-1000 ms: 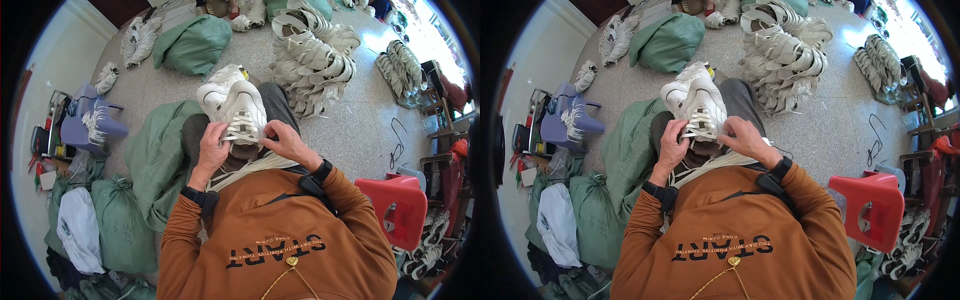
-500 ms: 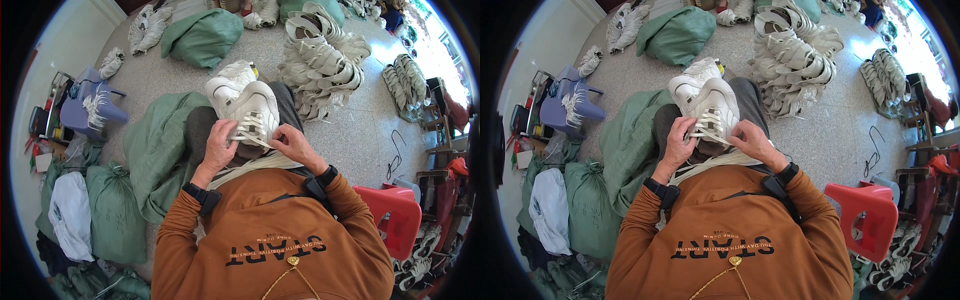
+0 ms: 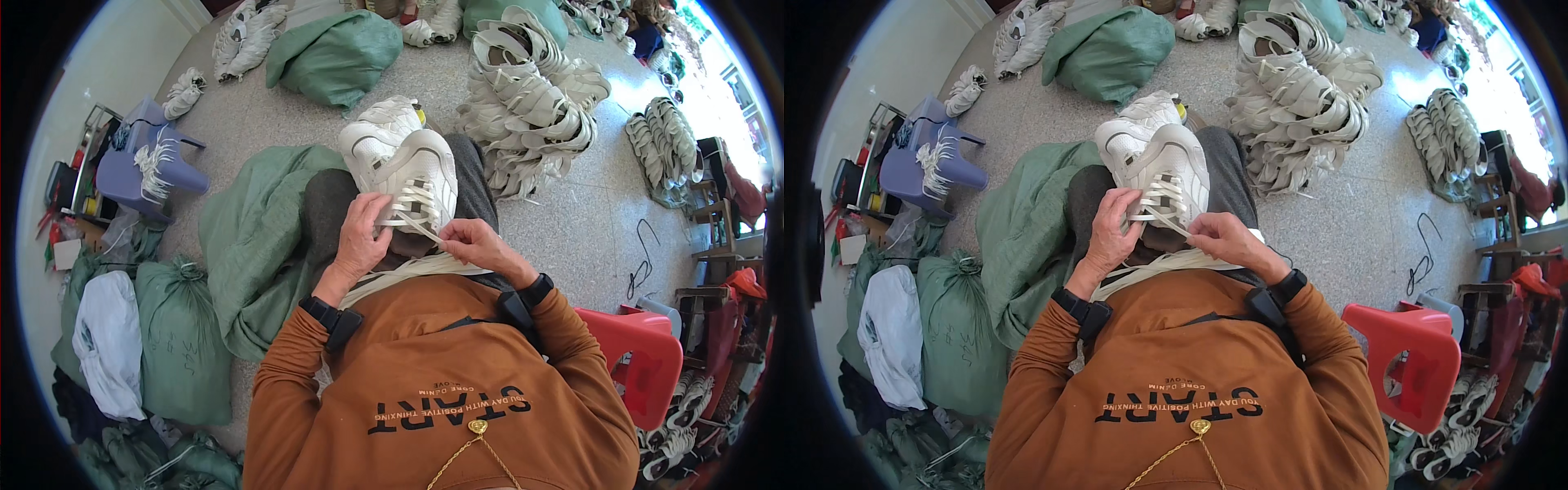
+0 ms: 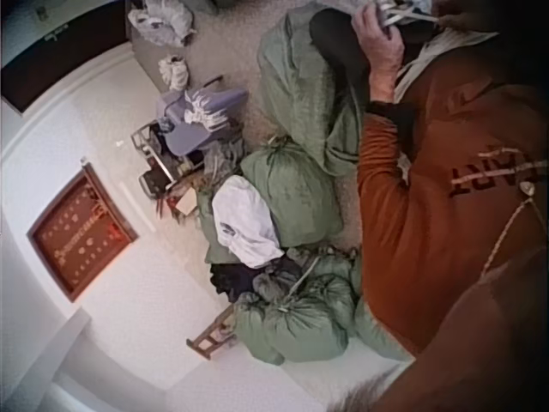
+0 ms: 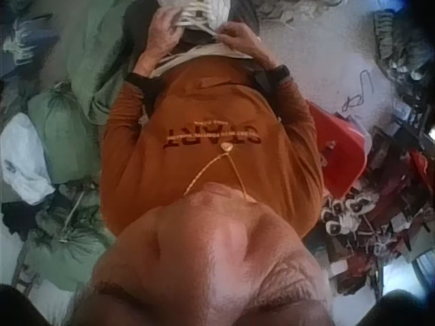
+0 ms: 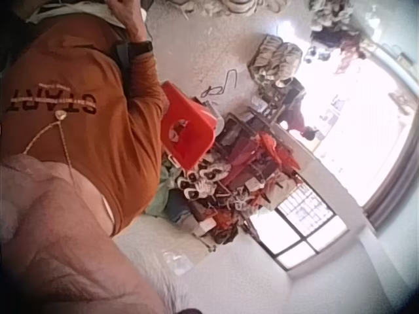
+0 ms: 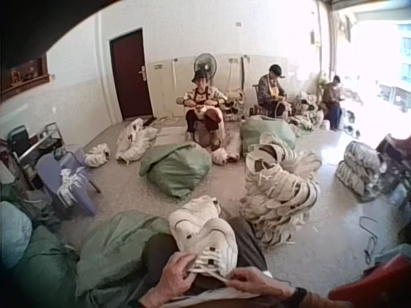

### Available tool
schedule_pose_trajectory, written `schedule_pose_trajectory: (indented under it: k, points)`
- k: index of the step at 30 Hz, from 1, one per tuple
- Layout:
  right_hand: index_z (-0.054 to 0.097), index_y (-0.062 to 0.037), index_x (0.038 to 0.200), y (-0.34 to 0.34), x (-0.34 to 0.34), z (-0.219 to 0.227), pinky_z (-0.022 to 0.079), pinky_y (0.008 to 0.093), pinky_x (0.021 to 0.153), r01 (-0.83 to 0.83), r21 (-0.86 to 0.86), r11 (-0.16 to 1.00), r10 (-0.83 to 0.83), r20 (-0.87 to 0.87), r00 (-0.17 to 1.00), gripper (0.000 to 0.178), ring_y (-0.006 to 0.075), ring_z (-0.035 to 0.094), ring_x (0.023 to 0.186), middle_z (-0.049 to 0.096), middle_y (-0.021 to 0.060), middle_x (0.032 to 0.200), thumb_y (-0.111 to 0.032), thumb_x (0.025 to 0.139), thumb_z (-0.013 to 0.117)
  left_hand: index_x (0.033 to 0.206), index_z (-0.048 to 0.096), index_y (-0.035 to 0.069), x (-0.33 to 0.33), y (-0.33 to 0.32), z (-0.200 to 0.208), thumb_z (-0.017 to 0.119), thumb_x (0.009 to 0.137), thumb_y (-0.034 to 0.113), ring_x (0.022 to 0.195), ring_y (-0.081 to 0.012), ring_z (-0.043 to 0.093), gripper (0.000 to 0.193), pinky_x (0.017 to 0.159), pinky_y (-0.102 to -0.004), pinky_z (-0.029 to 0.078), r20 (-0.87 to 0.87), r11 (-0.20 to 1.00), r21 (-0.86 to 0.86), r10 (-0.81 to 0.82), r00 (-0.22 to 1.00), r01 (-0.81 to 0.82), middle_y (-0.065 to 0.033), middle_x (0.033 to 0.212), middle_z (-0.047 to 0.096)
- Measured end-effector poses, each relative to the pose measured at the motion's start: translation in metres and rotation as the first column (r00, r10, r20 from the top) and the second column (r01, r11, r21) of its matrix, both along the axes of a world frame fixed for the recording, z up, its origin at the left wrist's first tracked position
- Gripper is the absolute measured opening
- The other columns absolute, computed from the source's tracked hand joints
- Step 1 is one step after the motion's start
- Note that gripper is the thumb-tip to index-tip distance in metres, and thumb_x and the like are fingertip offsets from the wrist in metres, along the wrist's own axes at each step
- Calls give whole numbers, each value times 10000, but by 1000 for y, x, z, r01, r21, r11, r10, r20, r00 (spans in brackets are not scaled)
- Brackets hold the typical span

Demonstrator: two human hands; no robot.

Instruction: Insert white laces into the eyelets of a white athletic shoe.

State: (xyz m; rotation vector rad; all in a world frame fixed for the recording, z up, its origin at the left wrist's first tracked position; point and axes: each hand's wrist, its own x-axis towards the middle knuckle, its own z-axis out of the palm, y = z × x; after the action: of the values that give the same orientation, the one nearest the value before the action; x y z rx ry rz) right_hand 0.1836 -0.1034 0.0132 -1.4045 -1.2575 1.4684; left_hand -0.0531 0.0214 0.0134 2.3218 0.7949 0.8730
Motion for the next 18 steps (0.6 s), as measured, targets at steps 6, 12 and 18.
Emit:
schedule_pose_trajectory:
  k: [6, 12, 18]
  points:
    - [651, -3, 959, -3, 6, 5, 470, 224, 603, -13, 86, 996, 21, -89, 996, 172, 52, 547, 675, 601, -22, 765, -175, 970, 645, 1229, 575, 26, 4, -8, 5, 713, 739, 40, 1135, -371, 532, 509, 980, -423, 462, 5, 1000, 20, 23, 1000, -24, -153, 1206, 550]
    - [637, -8, 927, -5, 19, 27, 484, 235, 698, 32, 84, 996, -15, -200, 980, 189, 78, 575, 733, 617, -1, 789, -182, 996, 606, 1118, 620, 63, -2, -9, 9, 764, 756, 124, 1143, -301, 535, 394, 1096, -505, 345, -59, 932, 360, -23, 998, 42, -113, 1173, 549]
    - [633, 3, 882, -16, 38, 30, 502, 274, 807, 159, 67, 985, -128, -331, 935, 286, 119, 612, 847, 664, 64, 928, -239, 1014, 556, 993, 676, 101, 16, -8, 8, 774, 747, 116, 1189, -250, 527, 265, 1153, -552, 242, -203, 843, 504, -94, 975, 187, -57, 1163, 567]
